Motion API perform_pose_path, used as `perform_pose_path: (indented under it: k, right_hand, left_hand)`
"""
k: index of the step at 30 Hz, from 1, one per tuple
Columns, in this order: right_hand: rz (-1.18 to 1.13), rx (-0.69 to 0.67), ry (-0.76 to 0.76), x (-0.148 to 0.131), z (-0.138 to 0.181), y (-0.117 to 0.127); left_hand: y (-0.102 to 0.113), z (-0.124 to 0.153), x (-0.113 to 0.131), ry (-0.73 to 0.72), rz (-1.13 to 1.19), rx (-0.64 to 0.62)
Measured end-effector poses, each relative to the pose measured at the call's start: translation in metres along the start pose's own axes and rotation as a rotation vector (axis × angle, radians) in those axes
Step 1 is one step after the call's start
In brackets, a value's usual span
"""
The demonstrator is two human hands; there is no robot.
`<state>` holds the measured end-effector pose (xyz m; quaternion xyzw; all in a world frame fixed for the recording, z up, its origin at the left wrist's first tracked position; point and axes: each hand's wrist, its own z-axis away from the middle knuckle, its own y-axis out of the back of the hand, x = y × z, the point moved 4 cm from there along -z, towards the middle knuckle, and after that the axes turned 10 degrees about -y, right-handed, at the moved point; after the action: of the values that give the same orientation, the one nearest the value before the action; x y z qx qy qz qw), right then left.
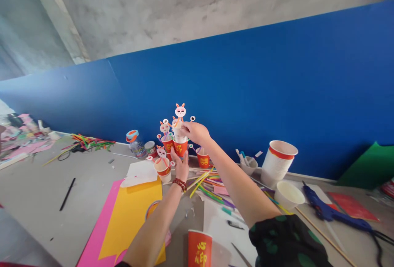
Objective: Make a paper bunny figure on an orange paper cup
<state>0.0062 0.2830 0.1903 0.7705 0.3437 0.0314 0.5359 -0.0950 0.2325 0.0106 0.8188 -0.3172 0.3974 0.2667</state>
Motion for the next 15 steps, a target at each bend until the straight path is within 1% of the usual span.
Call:
perform_pose_path:
  k: [5,15]
  right_hand:
    - [-0.078,0.043,-0.012,0.008,0.007,-0.002]
    - [-0.274,0.132,-0.051,0.019,0.031,-0.002]
  left_hand:
    - [-0.001,-0.009,-0.005,-0.002,-0.064,0.046]
    - [0.0,-0.008,-0.009,-0.015,-0.149,0.082]
